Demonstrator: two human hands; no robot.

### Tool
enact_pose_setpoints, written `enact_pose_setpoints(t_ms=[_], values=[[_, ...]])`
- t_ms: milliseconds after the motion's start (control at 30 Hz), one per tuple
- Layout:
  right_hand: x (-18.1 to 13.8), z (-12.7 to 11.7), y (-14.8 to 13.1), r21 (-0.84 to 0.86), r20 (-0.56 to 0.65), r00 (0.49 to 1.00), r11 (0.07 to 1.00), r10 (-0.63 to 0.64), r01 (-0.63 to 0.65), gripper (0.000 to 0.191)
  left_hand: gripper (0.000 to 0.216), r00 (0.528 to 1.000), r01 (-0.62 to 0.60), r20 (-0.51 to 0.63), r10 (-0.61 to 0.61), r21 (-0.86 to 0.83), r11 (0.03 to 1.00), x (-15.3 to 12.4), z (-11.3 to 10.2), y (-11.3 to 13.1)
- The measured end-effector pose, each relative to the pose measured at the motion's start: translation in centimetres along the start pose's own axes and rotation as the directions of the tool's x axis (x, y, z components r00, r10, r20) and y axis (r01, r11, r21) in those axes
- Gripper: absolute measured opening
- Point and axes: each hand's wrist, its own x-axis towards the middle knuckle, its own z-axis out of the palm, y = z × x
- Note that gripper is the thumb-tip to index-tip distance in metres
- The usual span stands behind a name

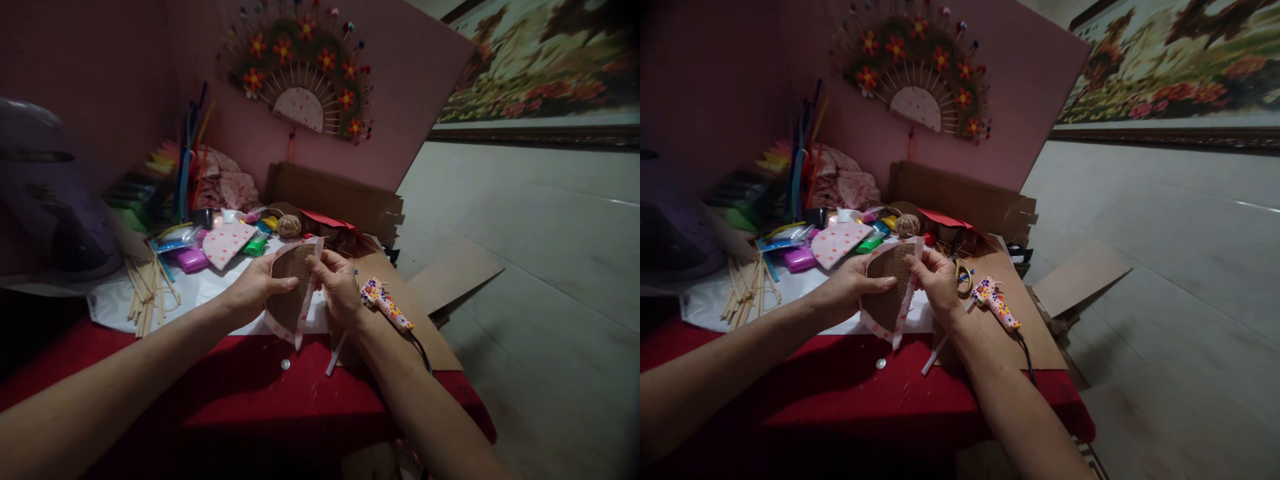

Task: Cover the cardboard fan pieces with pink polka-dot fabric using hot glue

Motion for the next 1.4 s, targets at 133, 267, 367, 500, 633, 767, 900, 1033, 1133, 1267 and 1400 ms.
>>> enact_pose_setpoints(t_ms=[133,267,367,500,633,767,900,1033,1133,1267,1400], values=[[0.0,-0.2,0.0,-0.003,0.032,0.999,1.0,-0.014,0.014,0.025,0.031,1.0,-0.002,0.016,0.001,0.029,1.0,0.1,-0.3,0.0],[0.0,-0.3,-0.3,0.014,0.072,0.997,1.0,0.004,-0.005,0.023,0.03,1.0,0.018,0.014,-0.02,0.092,0.996,0.2,-0.8,0.0],[0.0,-0.2,-0.5,0.053,0.084,0.996,0.997,0.044,-0.048,0.023,0.029,0.999,0.037,0.015,-0.039,0.12,0.992,0.3,-1.1,-0.2],[0.1,-0.1,-0.6,0.104,0.019,0.999,0.994,0.034,-0.036,0.018,0.031,0.998,0.055,0.036,-0.059,0.1,0.993,0.4,-1.2,0.2],[0.3,-0.4,-0.9,0.279,-0.014,0.999,0.96,0.033,-0.027,0.016,0.043,0.981,0.125,0.157,-0.111,-0.083,0.989,0.4,-1.1,1.7],[0.5,-0.7,-1.2,0.518,-0.01,0.998,0.854,0.069,-0.054,0.015,0.036,0.984,0.082,0.168,-0.052,-0.179,0.98,0.3,-1.3,2.6],[0.4,-0.4,-1.1,0.597,0.02,0.994,0.796,0.104,-0.095,0.017,0.036,0.983,-0.066,0.162,0.085,-0.116,0.991,0.4,-1.3,1.5],[-0.1,0.6,-0.7,0.559,0.016,0.996,0.825,0.093,-0.086,0.022,0.029,0.965,-0.196,0.154,0.211,-0.109,0.975,0.6,-0.6,0.1],[-0.5,1.3,-0.4,0.458,0.024,0.997,0.886,0.072,-0.075,0.022,0.011,0.97,-0.236,0.028,0.243,-0.154,0.96,0.5,0.0,0.1],[-0.7,1.8,-0.2,0.388,0.016,0.998,0.919,0.066,-0.067,0.025,0.013,0.968,-0.25,-0.049,0.245,-0.194,0.949,0.1,0.4,0.6],[-0.6,1.7,-0.3,0.409,-0.029,0.999,0.912,0.043,-0.027,0.022,0.016,0.974,-0.192,0.087,0.207,-0.15,0.97,0.1,0.1,0.6]])
